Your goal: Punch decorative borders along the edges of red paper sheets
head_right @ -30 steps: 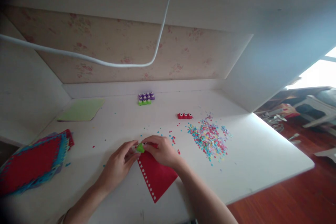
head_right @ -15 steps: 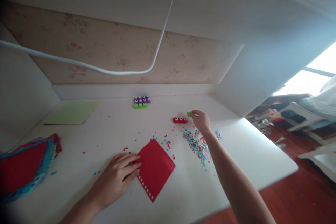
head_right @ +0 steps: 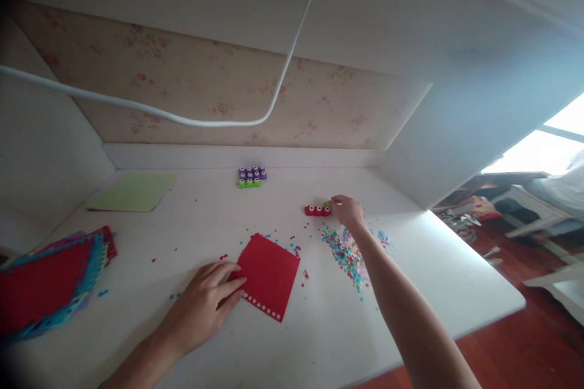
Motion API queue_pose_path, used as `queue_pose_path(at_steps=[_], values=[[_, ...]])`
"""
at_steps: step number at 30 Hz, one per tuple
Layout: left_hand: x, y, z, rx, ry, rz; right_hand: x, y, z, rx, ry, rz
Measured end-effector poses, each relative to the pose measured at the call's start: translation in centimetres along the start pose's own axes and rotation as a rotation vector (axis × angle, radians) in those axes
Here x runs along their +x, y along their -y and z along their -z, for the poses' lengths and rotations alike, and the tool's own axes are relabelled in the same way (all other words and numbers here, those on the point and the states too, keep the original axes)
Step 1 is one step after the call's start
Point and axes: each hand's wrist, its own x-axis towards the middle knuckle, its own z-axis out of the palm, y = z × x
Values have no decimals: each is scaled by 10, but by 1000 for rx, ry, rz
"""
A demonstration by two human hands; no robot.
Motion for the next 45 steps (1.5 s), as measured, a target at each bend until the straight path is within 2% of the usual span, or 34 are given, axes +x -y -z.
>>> queue_pose_path(at_steps=[3, 6, 8, 12, 15, 18, 22, 27, 30, 32, 35, 37, 39, 42, 45], values=[[0, -3, 1, -15, 11, 12, -5, 15, 10, -15, -50, 52], [-1, -5, 0, -63, 12, 27, -12, 49, 7, 8, -57, 175], [-2, -7, -1, -112, -6, 26, -18, 81, -6, 45, 12, 305], [-3, -8, -1, -214, -22, 37, -21, 153, -46, 105, 167, 530], [-2, -6, 3, -276, -36, 70, -14, 195, -72, 122, 198, 582], [1, 2, 7, -292, -112, 142, -7, 217, -86, 129, 216, 567], [4, 13, 10, -295, -222, 262, -4, 219, -92, 148, 199, 488], [6, 18, 10, -282, -237, 301, -19, 210, -82, 226, 176, 446], [6, 19, 8, -278, -247, 314, -50, 201, -68, 305, 219, 465], [5, 20, 7, -275, -271, 328, -81, 192, -56, 370, 311, 531], [2, 21, 2, -262, -285, 319, -128, 178, -40, 585, 535, 714], [0, 22, -3, -240, -253, 278, -153, 172, -32, 615, 581, 765], [-2, 23, -8, -206, -197, 228, -167, 169, -28, 587, 583, 793], [-2, 23, -12, -149, -127, 187, -172, 162, -22, 554, 555, 846], [0, 23, -12, -121, -102, 178, -165, 142, -15, 443, 410, 735]])
